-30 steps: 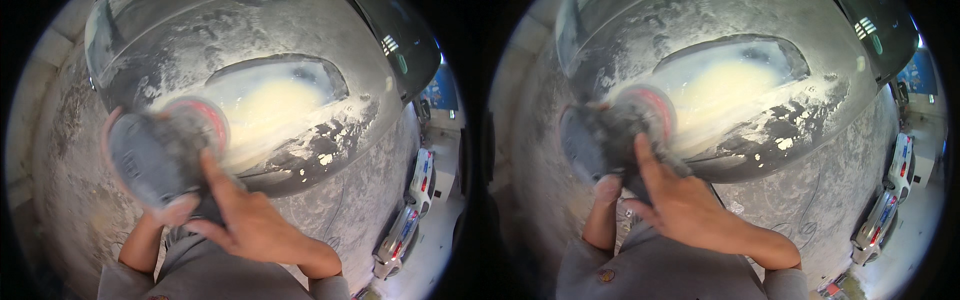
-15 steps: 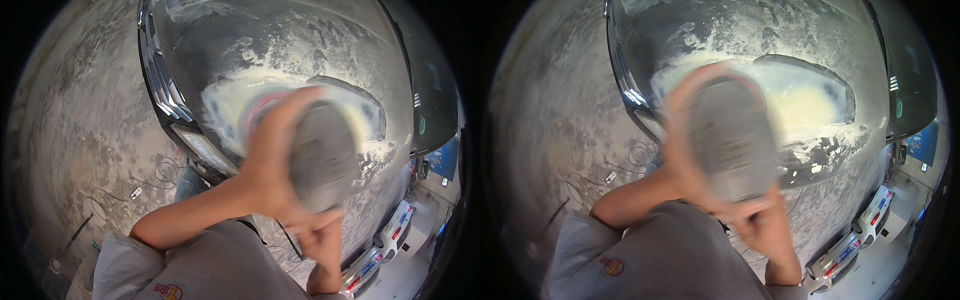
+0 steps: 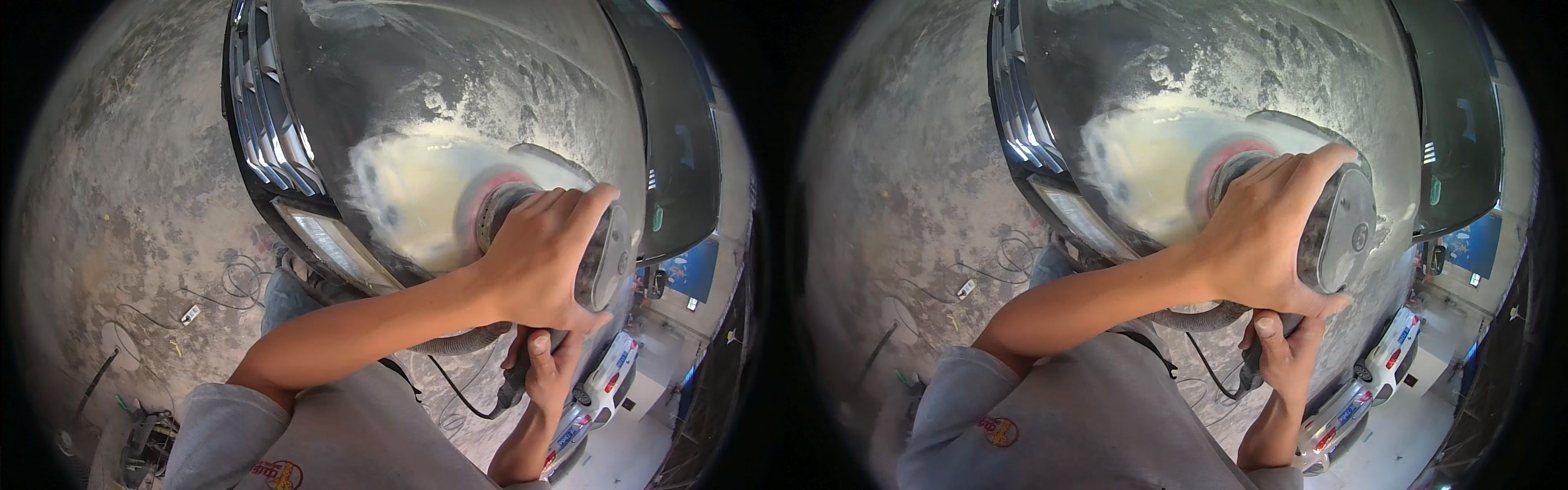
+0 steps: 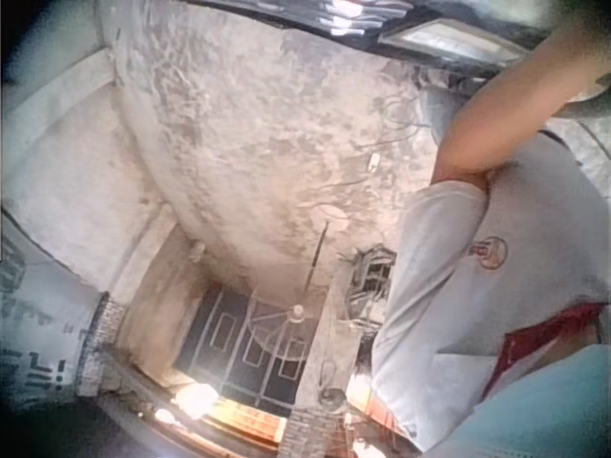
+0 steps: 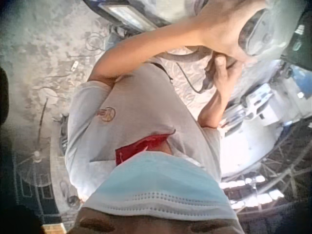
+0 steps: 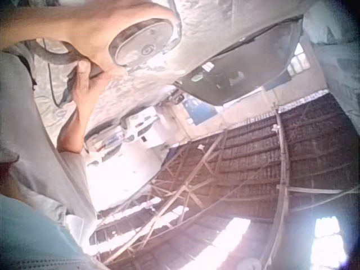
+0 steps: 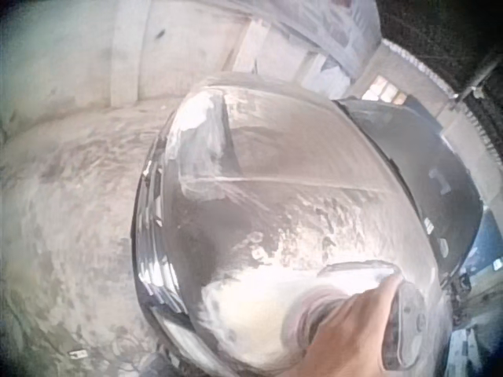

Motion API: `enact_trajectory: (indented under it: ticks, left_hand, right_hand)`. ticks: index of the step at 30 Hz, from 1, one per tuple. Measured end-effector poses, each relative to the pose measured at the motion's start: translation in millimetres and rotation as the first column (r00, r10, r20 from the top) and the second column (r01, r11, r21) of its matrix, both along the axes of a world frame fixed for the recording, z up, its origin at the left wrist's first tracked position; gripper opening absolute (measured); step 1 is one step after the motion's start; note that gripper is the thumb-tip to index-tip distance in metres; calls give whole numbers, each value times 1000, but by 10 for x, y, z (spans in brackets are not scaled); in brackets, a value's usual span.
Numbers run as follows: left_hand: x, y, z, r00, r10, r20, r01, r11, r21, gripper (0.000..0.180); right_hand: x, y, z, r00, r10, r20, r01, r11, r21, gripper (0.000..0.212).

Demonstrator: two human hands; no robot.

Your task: The person uses a handheld electric polisher with a rotating pad to smooth a white compound on the hood of a dark-colored car. They move the tool in overlapping circular and linear passes across the hood surface, occasionally using the left hand to steady the tool or wipe the surface.

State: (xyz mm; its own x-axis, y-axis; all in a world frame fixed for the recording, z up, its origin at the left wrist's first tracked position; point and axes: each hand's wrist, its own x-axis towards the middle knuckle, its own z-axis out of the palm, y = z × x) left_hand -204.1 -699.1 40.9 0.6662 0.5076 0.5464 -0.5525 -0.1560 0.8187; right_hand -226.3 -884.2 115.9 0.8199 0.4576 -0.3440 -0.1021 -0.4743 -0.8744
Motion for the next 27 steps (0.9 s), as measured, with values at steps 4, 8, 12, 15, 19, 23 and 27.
enact_trajectory:
  ticks: [4,8,12,15,19,23,27]
  left_hand:
    - [-343,330,-156,985,170,13,-171,985,22,119]
    - [-890,919,-266,976,217,4,-217,971,98,135]
    - [-515,915,-374,928,84,362,-76,996,-35,132]
    - [-246,586,-233,975,211,72,-217,972,93,122]
    - [313,346,173,990,-127,-58,125,991,-36,113]
    - [151,575,200,980,-172,-104,168,985,-50,115]
    - [-528,984,-155,993,54,-102,-52,998,18,134]
  right_hand:
    - [-104,454,15,976,215,41,-210,973,-96,31]
    - [-172,880,-12,769,633,95,-568,743,-354,76]
    - [-134,829,-16,804,586,104,-533,786,-312,77]
    - [8,558,32,890,425,163,-348,867,-357,63]
    - [167,411,75,996,-40,80,37,999,40,49]
    - [122,647,91,998,45,42,-45,999,-17,47]
    - [6,873,24,814,542,208,-496,835,-237,69]
